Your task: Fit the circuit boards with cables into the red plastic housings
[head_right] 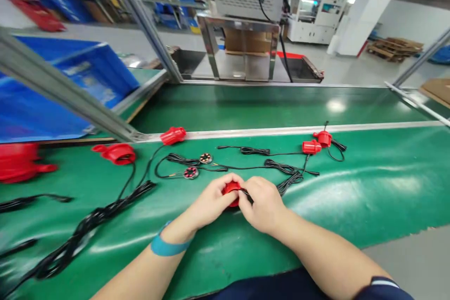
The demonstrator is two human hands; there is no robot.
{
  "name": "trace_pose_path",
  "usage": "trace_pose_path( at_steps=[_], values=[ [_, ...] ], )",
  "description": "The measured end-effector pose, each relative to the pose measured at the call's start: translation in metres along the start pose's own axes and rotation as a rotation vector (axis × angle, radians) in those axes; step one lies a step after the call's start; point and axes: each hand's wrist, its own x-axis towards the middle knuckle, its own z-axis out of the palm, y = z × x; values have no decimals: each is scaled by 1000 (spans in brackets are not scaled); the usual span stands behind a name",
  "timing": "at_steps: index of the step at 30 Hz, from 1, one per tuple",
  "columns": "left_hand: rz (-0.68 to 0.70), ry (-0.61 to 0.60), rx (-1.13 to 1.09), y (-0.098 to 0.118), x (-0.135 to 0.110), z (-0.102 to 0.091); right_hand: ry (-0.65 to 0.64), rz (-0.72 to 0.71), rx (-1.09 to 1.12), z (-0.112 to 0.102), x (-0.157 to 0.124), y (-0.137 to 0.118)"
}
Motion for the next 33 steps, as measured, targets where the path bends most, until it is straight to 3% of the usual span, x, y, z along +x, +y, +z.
trace_pose_path(
  at_steps=[6,10,15,20,23,28,33],
  values=[
    [-234,-213,-329,8,-6,-3,18,127,130,-5,1,-4],
    [-274,-258,-348,9,-4,-4,-13,120,152,-7,6,-6],
    [-276,-148,-296,5,-10,9,-78,64,161,-15,-1,-12],
    [-247,-28,-304,-15,-3,10,-5,-58,40,-7,-10,18],
    [-227,50,-226,-15,-2,9,28,-91,12,-4,-6,22],
    [-298,10,-241,-8,-2,13,-23,-58,60,-11,1,10],
    [-63,200,81,-18,-5,26,3,-44,-32,-5,-14,31]
  ],
)
